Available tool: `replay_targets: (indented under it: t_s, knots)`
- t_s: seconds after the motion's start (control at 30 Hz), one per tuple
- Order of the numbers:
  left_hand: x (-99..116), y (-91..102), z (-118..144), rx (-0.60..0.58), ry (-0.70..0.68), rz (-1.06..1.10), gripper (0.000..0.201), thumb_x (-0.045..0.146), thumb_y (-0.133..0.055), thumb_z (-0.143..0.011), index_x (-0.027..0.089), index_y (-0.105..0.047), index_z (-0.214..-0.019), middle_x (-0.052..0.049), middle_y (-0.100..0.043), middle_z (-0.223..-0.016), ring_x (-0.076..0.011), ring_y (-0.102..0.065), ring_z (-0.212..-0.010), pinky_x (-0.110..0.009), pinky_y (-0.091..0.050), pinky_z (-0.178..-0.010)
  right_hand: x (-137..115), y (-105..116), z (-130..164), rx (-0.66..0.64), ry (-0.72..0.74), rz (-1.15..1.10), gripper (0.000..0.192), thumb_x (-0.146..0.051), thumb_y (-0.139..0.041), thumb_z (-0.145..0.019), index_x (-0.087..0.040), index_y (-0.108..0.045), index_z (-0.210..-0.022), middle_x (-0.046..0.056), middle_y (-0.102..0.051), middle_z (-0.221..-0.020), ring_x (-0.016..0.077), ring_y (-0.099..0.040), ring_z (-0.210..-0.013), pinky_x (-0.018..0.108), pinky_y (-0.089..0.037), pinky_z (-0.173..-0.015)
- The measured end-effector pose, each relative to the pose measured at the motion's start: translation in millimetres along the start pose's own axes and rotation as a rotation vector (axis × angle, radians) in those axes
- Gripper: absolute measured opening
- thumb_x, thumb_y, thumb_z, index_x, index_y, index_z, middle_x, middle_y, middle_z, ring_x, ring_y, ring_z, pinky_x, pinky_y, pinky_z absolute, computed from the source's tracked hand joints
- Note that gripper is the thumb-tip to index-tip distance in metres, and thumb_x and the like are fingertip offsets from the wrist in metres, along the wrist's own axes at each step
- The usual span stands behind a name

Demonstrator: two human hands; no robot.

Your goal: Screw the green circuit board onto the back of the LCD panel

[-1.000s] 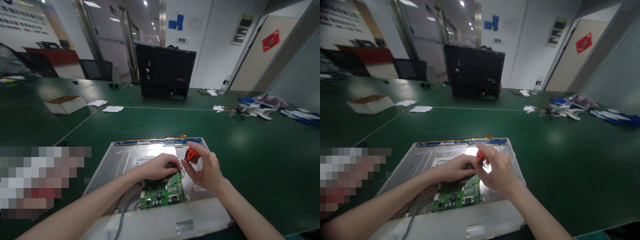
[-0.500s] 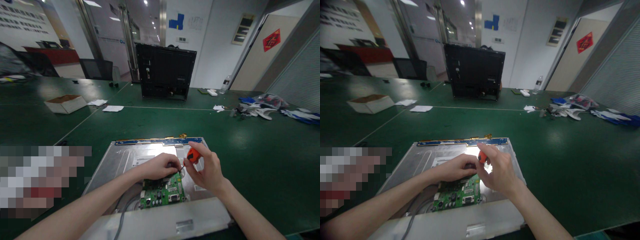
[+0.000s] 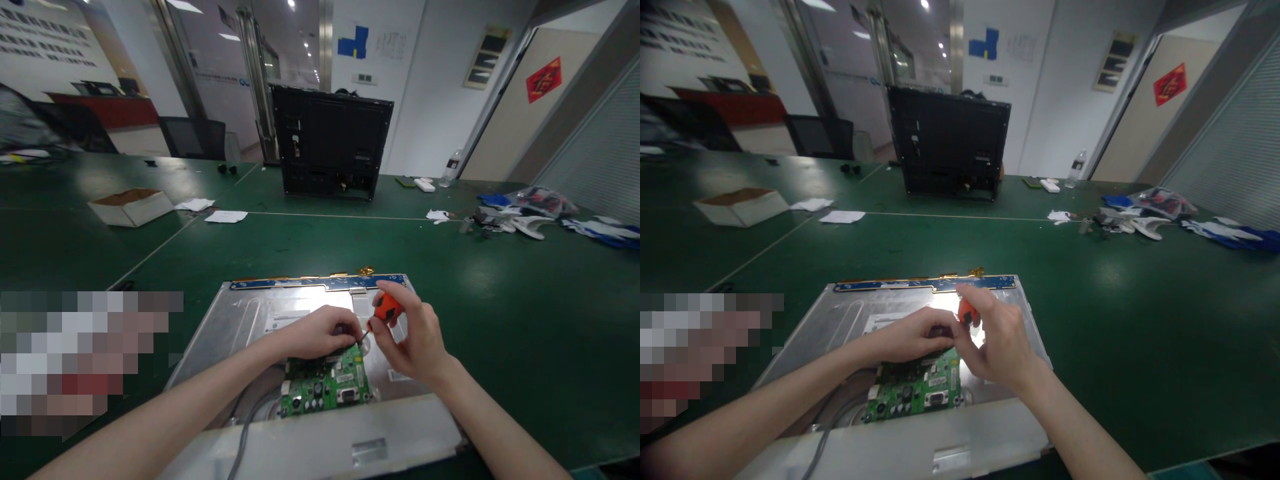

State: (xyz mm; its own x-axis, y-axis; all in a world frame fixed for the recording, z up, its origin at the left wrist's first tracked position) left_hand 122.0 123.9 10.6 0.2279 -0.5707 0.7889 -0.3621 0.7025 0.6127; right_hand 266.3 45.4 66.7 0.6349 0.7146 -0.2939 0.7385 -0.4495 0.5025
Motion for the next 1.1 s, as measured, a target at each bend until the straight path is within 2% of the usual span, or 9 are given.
replay_targets:
  t_s: [0.2, 0.73, 1.1]
  knots:
    - [1.3, -0.2, -0.1, -0.010, 0.000, -0.002, 0.016, 0.009, -0.057, -0.082, 0.016, -0.066, -0.092, -0.002, -0.068, -0.087, -0.0165, -0.061, -0.081, -0.026, -0.047, -0.075, 1.3, -0.1, 3.3, -0.020, -0.034, -0.028, 0.051, -0.014, -0.050, -0.085, -0.018, -0.036, -0.134, 0.001, -0.062, -0.083, 0.0123, -0.056, -0.060, 0.025, -0.048, -0.053]
    - [-0.8, -0.5, 0.1, 0.003, -0.011, 0.030, 0.011, 0.016, -0.057, -0.085, 0.015, -0.066, -0.091, -0.004, -0.068, -0.088, -0.0178, -0.061, -0.081, -0.028, -0.047, -0.075, 3.9, -3.6, 0.9, 0.035, 0.016, 0.071, 0.045, -0.018, -0.057, -0.087, -0.022, -0.040, -0.129, -0.004, -0.059, -0.071, 0.0105, -0.051, -0.051, 0.022, -0.044, -0.046]
    - [1.6, -0.2, -0.1, -0.009, 0.008, -0.018, 0.014, 0.010, -0.056, -0.082, 0.016, -0.066, -0.091, -0.001, -0.067, -0.085, -0.0164, -0.060, -0.080, -0.025, -0.045, -0.074, 1.0, -0.8, 3.1, -0.031, -0.017, -0.010, 0.060, -0.011, -0.051, -0.083, -0.019, -0.032, -0.139, 0.002, -0.065, -0.089, 0.0109, -0.056, -0.059, 0.023, -0.049, -0.051]
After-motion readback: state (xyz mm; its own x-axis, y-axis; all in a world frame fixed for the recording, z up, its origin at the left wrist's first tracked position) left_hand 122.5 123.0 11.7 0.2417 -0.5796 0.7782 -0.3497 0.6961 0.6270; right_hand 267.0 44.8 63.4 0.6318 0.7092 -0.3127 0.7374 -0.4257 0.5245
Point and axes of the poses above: each hand's wrist, its own z-axis away from the middle knuckle, its own y-axis out of the back of the hand, x = y × z, the point moved 3 cm from there along -z, towards the middle knuckle
